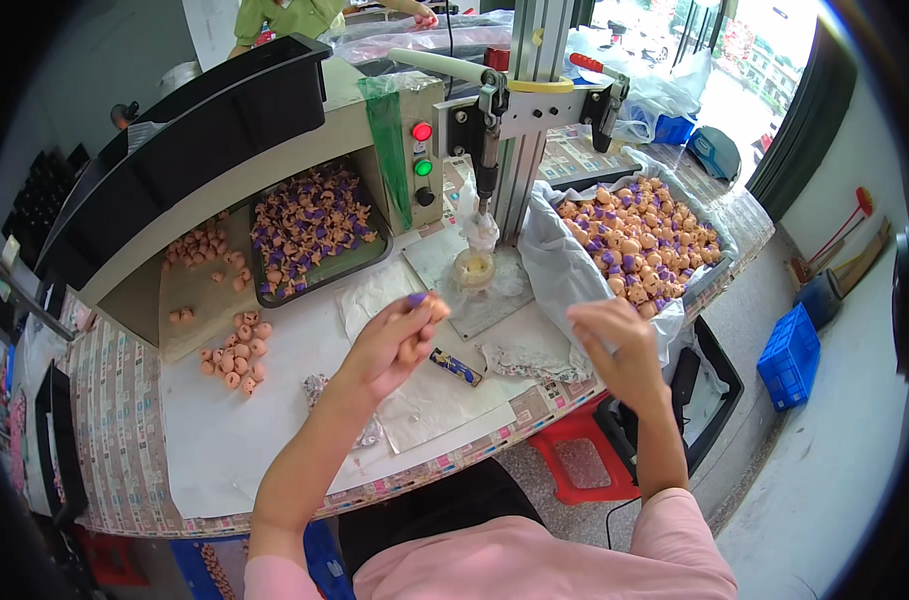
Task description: Assembling small plastic toy components at a factory workbench using a glue dispenser and manual placement.
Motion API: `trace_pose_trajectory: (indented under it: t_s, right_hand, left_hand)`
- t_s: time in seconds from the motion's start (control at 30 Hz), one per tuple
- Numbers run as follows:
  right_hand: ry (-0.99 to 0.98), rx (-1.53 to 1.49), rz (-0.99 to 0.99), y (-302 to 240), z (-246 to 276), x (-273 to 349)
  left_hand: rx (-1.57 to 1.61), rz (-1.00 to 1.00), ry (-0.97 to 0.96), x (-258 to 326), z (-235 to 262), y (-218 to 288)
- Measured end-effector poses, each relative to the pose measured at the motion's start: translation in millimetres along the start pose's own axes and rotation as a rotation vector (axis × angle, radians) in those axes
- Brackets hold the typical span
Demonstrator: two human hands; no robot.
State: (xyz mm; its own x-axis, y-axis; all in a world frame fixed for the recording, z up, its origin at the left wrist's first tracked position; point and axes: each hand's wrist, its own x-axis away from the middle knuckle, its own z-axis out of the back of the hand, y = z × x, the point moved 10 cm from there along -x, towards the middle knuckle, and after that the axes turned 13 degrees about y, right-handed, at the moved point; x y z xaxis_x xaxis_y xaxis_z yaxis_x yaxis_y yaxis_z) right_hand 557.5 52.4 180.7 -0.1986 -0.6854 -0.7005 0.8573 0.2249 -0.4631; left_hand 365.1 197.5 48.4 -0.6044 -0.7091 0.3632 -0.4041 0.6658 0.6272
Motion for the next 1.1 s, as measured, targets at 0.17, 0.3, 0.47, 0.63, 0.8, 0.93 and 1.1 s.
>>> trace_pose_trajectory:
  t_s: [0.17,0.3,0.47,0.63,0.8,0.93,1.1]
  right_hand:
    - [-0.247,-0.206,0.162,-50,-29,32]
    - [-0.313,-0.249,0.141,-59,-33,47]
    - [-0.340,-0.265,0.163,-50,-34,47]
    - [-0.333,-0.292,0.200,-49,-33,28]
    - [-0.261,-0.335,0.287,-58,-20,-6]
    - [-0.009,-0.295,0.328,-53,2,-61]
    - [0.611,-0.093,0.542,-66,19,-151]
  left_hand:
    - [-0.591,-0.356,0.372,-74,10,14]
    - [-0.905,-0.949,0.345,-83,-37,31]
    - [-0.977,-0.959,0.395,-102,-47,21]
    - [-0.782,-1.026,0.308,-110,-36,17]
    - [-1.132,-1.062,0.318,-94,-59,20]
    - [-1.277,-1.119,0.267,-89,-76,23]
    - [-1.114,-0.976,0.287,-89,-67,21]
